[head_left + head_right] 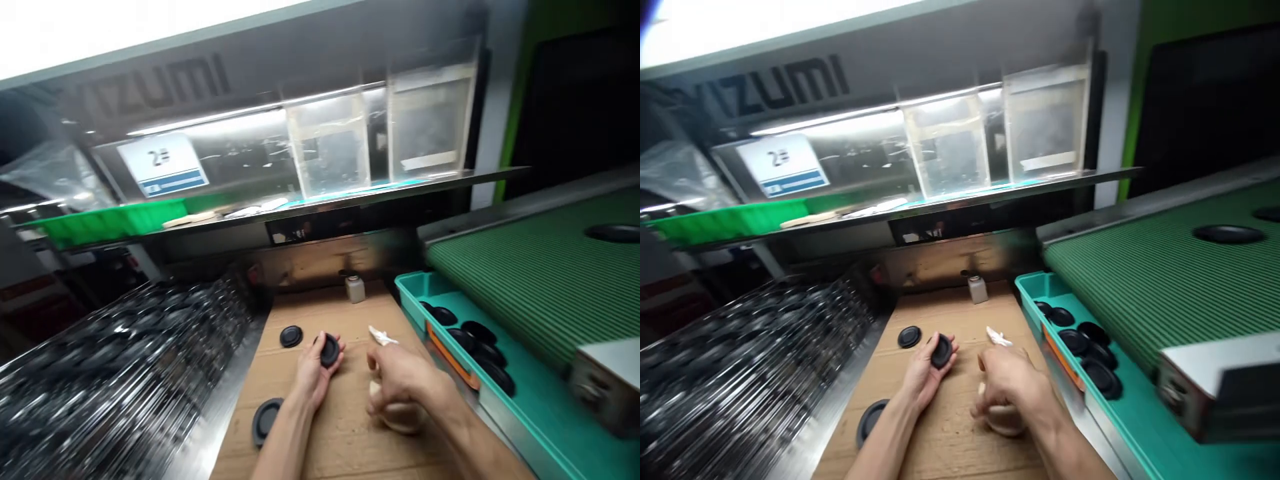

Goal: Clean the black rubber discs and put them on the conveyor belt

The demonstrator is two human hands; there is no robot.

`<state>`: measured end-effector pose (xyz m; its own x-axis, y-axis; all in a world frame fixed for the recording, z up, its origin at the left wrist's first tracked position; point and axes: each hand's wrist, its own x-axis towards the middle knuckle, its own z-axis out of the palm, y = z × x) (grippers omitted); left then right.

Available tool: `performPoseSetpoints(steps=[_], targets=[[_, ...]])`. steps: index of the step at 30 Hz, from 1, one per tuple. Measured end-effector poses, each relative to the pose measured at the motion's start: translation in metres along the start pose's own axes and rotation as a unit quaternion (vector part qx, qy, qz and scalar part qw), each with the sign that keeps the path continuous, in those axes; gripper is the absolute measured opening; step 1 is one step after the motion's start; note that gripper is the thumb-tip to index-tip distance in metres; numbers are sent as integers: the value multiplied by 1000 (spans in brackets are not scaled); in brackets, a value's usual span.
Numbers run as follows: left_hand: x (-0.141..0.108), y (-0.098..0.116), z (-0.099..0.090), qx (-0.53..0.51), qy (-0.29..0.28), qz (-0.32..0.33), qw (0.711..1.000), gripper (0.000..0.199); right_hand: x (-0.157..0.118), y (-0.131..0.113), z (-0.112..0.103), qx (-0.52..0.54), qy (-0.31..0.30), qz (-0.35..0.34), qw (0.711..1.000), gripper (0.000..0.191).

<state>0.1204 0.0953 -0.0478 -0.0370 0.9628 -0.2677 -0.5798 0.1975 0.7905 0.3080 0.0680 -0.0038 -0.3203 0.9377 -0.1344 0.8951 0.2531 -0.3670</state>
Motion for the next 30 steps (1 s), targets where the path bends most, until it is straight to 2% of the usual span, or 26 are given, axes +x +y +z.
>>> performPoseSetpoints(steps=[1,3,6,9,11,12,14,16,18,20,22,24,27,30], targets=[[1,-1,-2,-21,-12,8,1000,31,-1,-2,5,-21,-20,-8,1000,47],[5,1,-6,-66,-41,15,997,31,4,-3,18,-24,17,-38,999,41],[10,5,-12,-131,-76,-22,988,28,22,-2,29,92,94,-97,986,45],[11,3,-14,-186,-103,-74,974,27,39,-7,28,265,195,-93,939,33],[11,-2,-11,-220,-136,-100,961,29,46,-15,32,329,274,-62,902,35],[11,-5,-8,-232,-155,-106,954,30,48,-20,36,325,303,-60,894,35],[11,-10,-4,-246,-167,-104,949,28,49,-30,50,244,332,-89,907,32],[13,-12,-2,-240,-127,-103,957,26,49,-37,64,121,318,-127,932,29],[14,-11,-2,-232,-79,-110,963,26,50,-40,73,41,292,-144,945,33],[14,-9,-4,-226,-86,-118,963,29,54,-38,76,14,291,-134,947,37],[14,-8,-5,-220,-115,-121,961,31,58,-35,75,1,317,-103,943,38],[14,-7,-6,-213,-110,-126,963,31,60,-34,74,-2,328,-90,940,38],[16,-7,-6,-214,-81,-116,967,25,59,-39,76,-3,301,-139,943,39],[18,-6,-6,-207,-90,-108,968,25,58,-43,78,-20,330,-82,940,38]])
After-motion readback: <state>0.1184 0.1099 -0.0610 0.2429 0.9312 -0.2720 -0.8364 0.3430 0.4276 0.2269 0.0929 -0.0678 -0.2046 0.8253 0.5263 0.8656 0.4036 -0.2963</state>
